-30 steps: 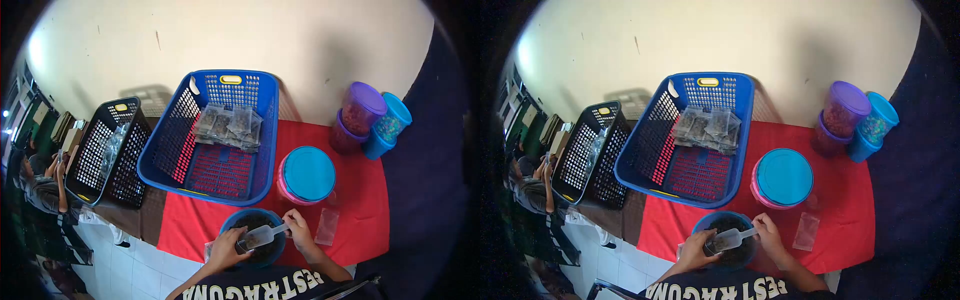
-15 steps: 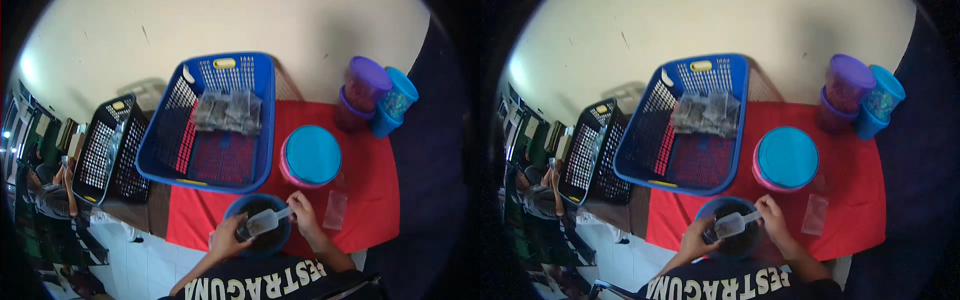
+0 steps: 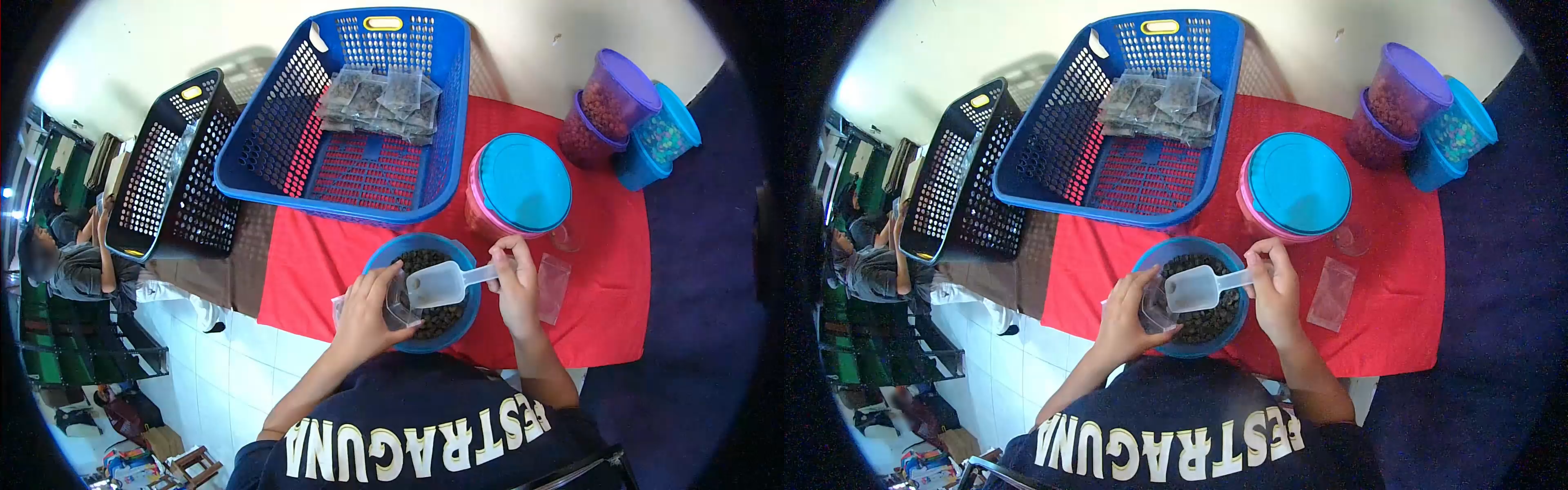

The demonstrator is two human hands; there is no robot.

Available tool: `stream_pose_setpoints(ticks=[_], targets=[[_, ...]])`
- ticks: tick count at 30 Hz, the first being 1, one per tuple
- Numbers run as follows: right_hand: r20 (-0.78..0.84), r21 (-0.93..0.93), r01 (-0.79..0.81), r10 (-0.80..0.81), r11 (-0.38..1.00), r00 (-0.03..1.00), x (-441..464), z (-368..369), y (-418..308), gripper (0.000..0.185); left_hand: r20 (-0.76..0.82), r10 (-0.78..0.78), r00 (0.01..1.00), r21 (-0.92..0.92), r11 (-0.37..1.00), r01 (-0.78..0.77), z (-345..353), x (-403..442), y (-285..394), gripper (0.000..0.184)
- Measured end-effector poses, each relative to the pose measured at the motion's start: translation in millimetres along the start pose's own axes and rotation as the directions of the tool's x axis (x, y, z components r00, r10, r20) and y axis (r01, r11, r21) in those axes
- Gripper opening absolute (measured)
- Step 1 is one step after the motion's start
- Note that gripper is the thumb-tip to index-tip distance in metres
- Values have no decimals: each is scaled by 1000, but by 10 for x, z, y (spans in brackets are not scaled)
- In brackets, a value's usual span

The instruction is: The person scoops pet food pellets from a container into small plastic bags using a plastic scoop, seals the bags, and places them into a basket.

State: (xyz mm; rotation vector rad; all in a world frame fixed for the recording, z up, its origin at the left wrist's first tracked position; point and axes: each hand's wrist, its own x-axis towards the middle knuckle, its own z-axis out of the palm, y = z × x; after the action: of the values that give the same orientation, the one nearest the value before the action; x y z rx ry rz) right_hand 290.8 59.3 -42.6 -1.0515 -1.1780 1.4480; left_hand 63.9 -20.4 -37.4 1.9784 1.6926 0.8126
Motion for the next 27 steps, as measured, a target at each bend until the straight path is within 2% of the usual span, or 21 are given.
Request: stream_pose_setpoints(ticks=[3, 4, 5, 6, 7, 9, 11, 13, 14, 16, 17, 19, 20, 21, 22, 23, 25, 27], targets=[[20, -102, 94, -92, 990, 996, -81, 98, -126, 6, -8, 38, 999, -49, 998, -38, 5, -4, -6, 88], [172, -312, 405, -367, 860, 914, -120, 154, -208, 6, -1, 36, 999, -53, 998, -36, 5, -13, -7, 88], [373, -443, 672, -559, 593, 740, -143, 190, -292, 11, 3, 56, 998, -105, 993, -55, 7, 3, -17, 85], [535, -351, 804, -601, 481, 593, -135, 205, -386, 25, 6, 78, 997, -156, 985, -76, 9, 9, -24, 83], [531, -356, 800, -600, 483, 598, -153, 220, -494, 25, 12, 80, 997, -159, 984, -77, 12, -10, -21, 83], [699, -227, 899, -580, 376, 419, -134, 259, -742, 29, -53, 61, 997, -455, 887, -79, -7, 32, -21, 80], [697, -202, 917, -607, 344, 381, -77, 206, -965, 31, -60, 38, 997, -508, 859, -63, -36, 71, -27, 78], [611, -254, 934, -706, 253, 357, -68, 124, -1111, 26, -50, -17, 999, -765, 643, -28, -78, 145, -73, 76], [608, -263, 931, -706, 253, 363, -107, 56, -1057, 26, 30, -19, 999, -859, 511, 36, -169, 161, -93, 76], [261, -210, 866, -828, 453, 497, -165, -92, -832, 20, 11, -52, 999, -955, 294, 26, -308, 209, -119, 84], [264, -210, 870, -830, 447, 491, -197, -143, -732, 20, -10, -77, 997, -984, 177, 4, -366, 236, -123, 88], [90, -289, 717, -727, 635, 681, -289, -261, -518, 20, -73, -85, 994, -986, 154, -59, -420, 303, -84, 93], [90, -304, 662, -671, 686, 736, -346, -344, -415, 18, -139, -40, 990, -979, 154, -131, -451, 315, -54, 94], [86, -305, 661, -672, 685, 736, -408, -401, -288, 18, -203, 6, 979, -967, 153, -202, -473, 336, -43, 94], [70, -394, 585, -611, 709, 788, -475, -453, -145, 16, -256, 142, 956, -961, 69, -268, -478, 381, -60, 95], [47, -479, 499, -547, 722, 836, -553, -476, -1, 14, -252, 144, 957, -962, 68, -264, -478, 418, -44, 95], [72, -551, 467, -518, 692, 852, -668, -492, 300, 11, -138, -110, 984, -983, 136, -122, -456, 472, 15, 96], [90, -623, 441, -500, 646, 861, -724, -502, 448, 10, -186, -67, 980, -980, 80, -180, -412, 357, 62, 92]])
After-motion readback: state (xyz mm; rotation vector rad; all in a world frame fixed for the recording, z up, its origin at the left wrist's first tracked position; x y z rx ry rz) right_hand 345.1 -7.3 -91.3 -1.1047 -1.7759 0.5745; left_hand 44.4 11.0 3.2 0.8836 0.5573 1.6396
